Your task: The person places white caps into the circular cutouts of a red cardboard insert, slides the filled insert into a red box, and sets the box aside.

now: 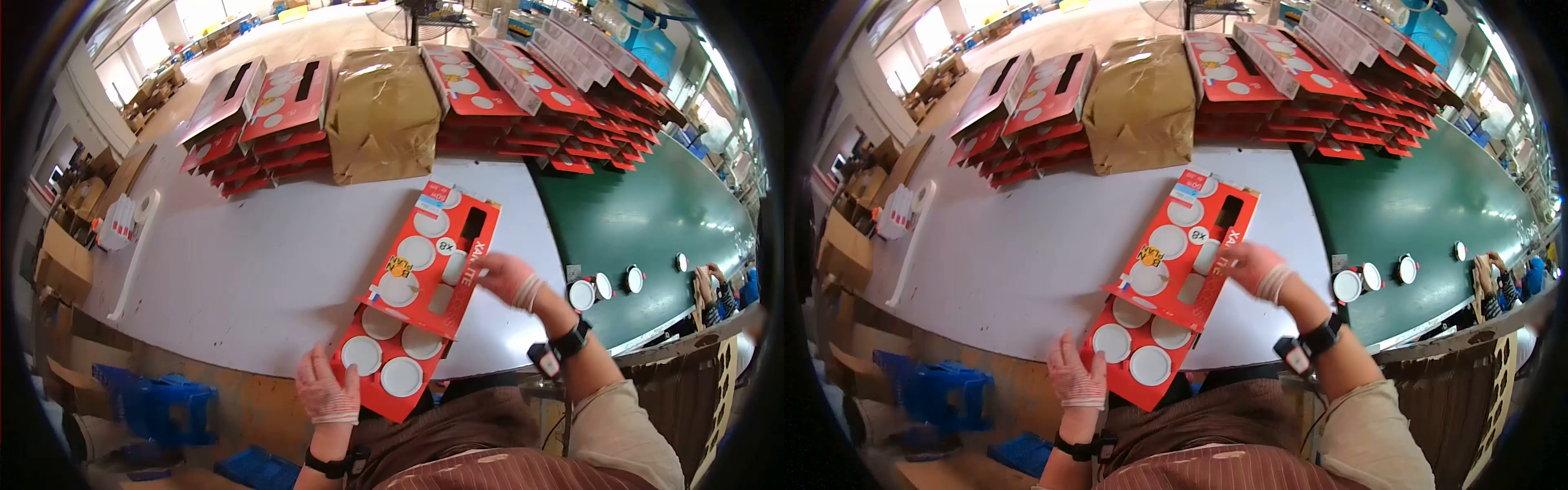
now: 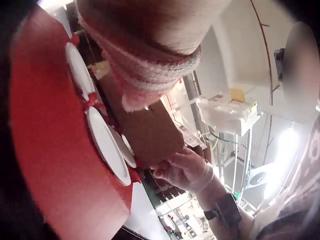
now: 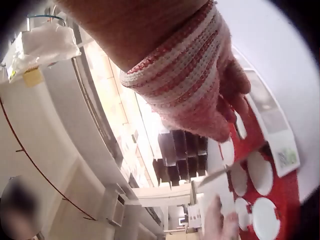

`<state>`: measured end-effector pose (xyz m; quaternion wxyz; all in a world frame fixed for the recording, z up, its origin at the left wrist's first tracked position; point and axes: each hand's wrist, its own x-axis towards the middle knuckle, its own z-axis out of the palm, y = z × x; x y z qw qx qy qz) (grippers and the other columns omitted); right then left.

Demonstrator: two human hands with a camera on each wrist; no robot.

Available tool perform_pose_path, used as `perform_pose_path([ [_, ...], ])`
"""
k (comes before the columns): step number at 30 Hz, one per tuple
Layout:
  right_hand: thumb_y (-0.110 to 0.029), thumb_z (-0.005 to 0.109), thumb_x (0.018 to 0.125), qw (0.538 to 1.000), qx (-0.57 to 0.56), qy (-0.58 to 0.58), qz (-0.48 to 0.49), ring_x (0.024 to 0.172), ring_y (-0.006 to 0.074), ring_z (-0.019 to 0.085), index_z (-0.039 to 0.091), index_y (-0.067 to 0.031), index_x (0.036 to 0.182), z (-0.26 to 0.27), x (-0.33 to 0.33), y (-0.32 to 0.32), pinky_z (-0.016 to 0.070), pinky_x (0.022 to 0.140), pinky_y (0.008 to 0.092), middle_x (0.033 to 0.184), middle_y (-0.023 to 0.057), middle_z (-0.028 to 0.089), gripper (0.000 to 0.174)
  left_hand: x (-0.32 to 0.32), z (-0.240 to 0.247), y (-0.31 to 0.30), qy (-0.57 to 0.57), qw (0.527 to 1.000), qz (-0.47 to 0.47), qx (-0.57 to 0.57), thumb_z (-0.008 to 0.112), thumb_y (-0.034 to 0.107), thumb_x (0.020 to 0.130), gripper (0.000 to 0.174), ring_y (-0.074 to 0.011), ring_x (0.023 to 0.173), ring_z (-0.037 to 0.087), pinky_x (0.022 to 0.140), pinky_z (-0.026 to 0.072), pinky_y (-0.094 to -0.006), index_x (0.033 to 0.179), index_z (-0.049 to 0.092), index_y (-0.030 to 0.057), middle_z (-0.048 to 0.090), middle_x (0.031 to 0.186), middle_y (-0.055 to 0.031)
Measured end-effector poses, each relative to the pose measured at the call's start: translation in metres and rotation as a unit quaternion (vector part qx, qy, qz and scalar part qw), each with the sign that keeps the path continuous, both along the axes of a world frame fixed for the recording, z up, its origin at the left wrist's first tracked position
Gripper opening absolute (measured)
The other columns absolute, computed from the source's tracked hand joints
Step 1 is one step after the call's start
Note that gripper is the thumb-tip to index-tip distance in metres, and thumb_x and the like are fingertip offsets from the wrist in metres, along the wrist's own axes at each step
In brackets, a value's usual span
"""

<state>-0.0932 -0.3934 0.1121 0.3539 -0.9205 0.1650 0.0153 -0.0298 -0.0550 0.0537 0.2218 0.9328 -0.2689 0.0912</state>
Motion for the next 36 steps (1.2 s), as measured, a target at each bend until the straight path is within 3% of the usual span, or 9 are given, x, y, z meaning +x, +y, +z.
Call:
perform_pose_path([
  [5, -0.032, 0.046, 0.083, 0.961, -0.227, 0.159, 0.009, 0.092, 0.0312, 0.06, 0.058, -0.0057, 0.107, -0.004, 0.058, -0.03, 0.0473, 0.08, 0.0385, 0.094, 0.0148, 0.063, 0.037, -0.016, -0.012, 0.038, 0.177, 0.975, 0.129, 0.04, 0.067, 0.035, 0.075, 0.078, -0.0331, 0.089, 0.055, 0.079, 0.0456, -0.0427, 0.136, 0.029, 0.004, 0.055, 0.096, -0.0193],
  [6, -0.032, 0.046, 0.083, 0.961, -0.228, 0.158, 0.015, 0.092, 0.0312, 0.06, 0.058, -0.0057, 0.107, -0.004, 0.068, -0.032, 0.0473, 0.08, 0.0385, 0.094, 0.0148, 0.063, 0.037, -0.016, -0.013, 0.039, 0.178, 0.974, 0.135, 0.038, 0.067, 0.035, 0.075, 0.078, -0.0331, 0.089, 0.055, 0.079, 0.0456, -0.0427, 0.136, 0.029, 0.004, 0.055, 0.096, -0.0193],
  [8, -0.032, 0.056, 0.079, 0.936, -0.184, 0.3, 0.002, 0.066, 0.0225, 0.062, 0.06, -0.0059, 0.102, -0.001, 0.085, -0.029, 0.0495, 0.063, 0.0331, 0.082, 0.0086, 0.063, 0.035, -0.016, -0.011, 0.038, 0.467, 0.871, 0.146, -0.048, 0.065, 0.037, 0.078, 0.087, -0.0267, 0.068, 0.06, 0.068, 0.0489, -0.0383, 0.141, 0.015, 0.0047, 0.058, 0.075, -0.0137],
  [12, -0.036, 0.058, 0.076, 0.911, -0.05, 0.409, 0.025, 0.055, 0.0125, 0.052, 0.061, -0.0095, 0.096, -0.001, 0.104, -0.038, 0.0438, 0.049, 0.0263, 0.066, 0.0005, 0.056, 0.033, -0.017, -0.014, 0.021, 0.518, 0.826, 0.138, -0.173, 0.067, 0.038, 0.076, 0.101, -0.0196, 0.053, 0.059, 0.055, 0.0486, -0.0323, 0.142, -0.002, 0.0055, 0.059, 0.068, -0.0093],
  [23, -0.044, 0.061, 0.073, 0.895, -0.03, 0.444, 0.039, 0.05, 0.0101, 0.045, 0.056, -0.0097, 0.062, -0.002, 0.104, -0.031, 0.0356, 0.043, 0.0245, 0.056, -0.0007, 0.049, 0.036, -0.006, -0.037, 0.014, 0.496, 0.85, 0.134, -0.114, 0.064, 0.043, 0.076, 0.096, -0.0297, 0.074, 0.063, 0.069, 0.0497, -0.0374, 0.14, 0.002, 0.0051, 0.063, 0.087, -0.0197],
  [27, -0.05, 0.064, 0.071, 0.901, -0.113, 0.412, 0.078, 0.06, 0.0151, 0.058, 0.067, -0.007, 0.094, -0.01, 0.102, -0.033, 0.0472, 0.052, 0.0264, 0.074, 0.0054, 0.063, 0.049, 0.009, 0.018, 0.02, 0.266, 0.949, 0.115, 0.123, 0.063, 0.047, 0.075, 0.083, -0.0347, 0.091, 0.057, 0.079, 0.0462, -0.0431, 0.137, 0.027, 0.0055, 0.056, 0.102, -0.0212],
  [28, -0.05, 0.064, 0.071, 0.9, -0.114, 0.412, 0.082, 0.06, 0.0151, 0.058, 0.067, -0.007, 0.094, -0.01, 0.1, -0.032, 0.0472, 0.052, 0.0264, 0.074, 0.0054, 0.063, 0.049, 0.011, 0.016, 0.022, 0.144, 0.981, 0.112, 0.058, 0.064, 0.045, 0.072, 0.069, -0.0319, 0.095, 0.053, 0.082, 0.0437, -0.041, 0.127, 0.044, 0.0086, 0.053, 0.106, -0.0154],
  [31, -0.05, 0.062, 0.072, 0.912, -0.11, 0.389, 0.075, 0.068, 0.018, 0.062, 0.067, -0.0056, 0.096, -0.006, 0.096, -0.029, 0.0496, 0.059, 0.0291, 0.081, 0.0074, 0.065, 0.051, 0.021, 0.024, 0.006, 0.014, 0.998, -0.01, 0.066, 0.065, 0.041, 0.071, 0.06, -0.0278, 0.098, 0.05, 0.084, 0.0413, -0.0386, 0.121, 0.05, 0.0117, 0.053, 0.107, -0.0105],
  [36, -0.048, 0.059, 0.073, 0.919, -0.141, 0.361, 0.076, 0.063, 0.0185, 0.062, 0.068, -0.0058, 0.09, -0.017, 0.092, -0.032, 0.0497, 0.059, 0.0304, 0.072, 0.0084, 0.064, 0.047, 0.031, 0.005, -0.029, 0.029, 0.994, -0.073, 0.07, 0.065, 0.04, 0.071, 0.056, -0.0244, 0.092, 0.049, 0.08, 0.0416, -0.0382, 0.118, 0.052, 0.013, 0.051, 0.101, -0.0041],
])
